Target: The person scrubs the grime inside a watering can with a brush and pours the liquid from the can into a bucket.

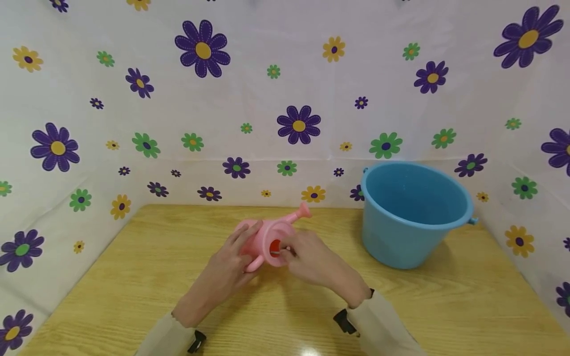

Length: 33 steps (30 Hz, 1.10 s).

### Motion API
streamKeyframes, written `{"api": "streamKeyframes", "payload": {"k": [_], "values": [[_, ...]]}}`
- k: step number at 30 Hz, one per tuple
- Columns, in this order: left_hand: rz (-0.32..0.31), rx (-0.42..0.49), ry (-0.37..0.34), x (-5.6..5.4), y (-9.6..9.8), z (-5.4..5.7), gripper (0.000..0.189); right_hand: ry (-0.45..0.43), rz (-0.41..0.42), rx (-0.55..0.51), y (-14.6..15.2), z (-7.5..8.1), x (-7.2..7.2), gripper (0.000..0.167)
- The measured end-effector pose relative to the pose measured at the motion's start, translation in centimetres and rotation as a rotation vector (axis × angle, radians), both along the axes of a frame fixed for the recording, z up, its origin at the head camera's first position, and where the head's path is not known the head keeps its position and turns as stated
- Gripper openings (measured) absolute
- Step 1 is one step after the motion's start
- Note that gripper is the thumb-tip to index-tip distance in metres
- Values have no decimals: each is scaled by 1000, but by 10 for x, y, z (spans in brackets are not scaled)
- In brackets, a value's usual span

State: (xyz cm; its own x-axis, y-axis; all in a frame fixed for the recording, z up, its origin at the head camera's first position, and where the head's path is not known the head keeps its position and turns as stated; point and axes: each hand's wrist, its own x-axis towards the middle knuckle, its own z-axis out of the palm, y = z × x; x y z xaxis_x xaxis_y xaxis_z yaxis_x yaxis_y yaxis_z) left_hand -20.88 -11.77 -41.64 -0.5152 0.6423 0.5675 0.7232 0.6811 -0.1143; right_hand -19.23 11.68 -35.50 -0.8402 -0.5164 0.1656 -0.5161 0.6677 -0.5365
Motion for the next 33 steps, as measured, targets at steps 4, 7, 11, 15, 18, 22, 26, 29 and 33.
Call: {"api": "streamKeyframes", "payload": {"k": [4, 7, 11, 15, 18, 22, 26, 29, 33], "values": [[-17, 9, 12, 0, 0, -1, 28, -37, -16, -19, 5, -2, 1, 20], [-20, 10, 11, 0, 0, -1, 30, -74, -24, -46, 9, -2, 1, 23], [-13, 13, -10, 1, 0, 0, 29, -122, -30, -78, 17, 1, 1, 24], [-6, 16, -33, 2, -1, 1, 27, -160, -35, -94, 23, 5, 2, 27], [0, 13, -45, 2, -1, 1, 27, -190, -38, -108, 27, 8, 3, 30], [15, 12, -57, 3, -1, 2, 27, -215, -43, -113, 31, 11, 3, 31], [28, 10, -65, 3, -2, 1, 26, -209, -46, -108, 31, 11, 2, 30], [27, 8, -58, 3, -2, 1, 27, -191, -42, -109, 30, 9, 1, 29], [24, 12, -44, 2, -1, 1, 29, -179, -21, -118, 27, 6, 0, 26]]}}
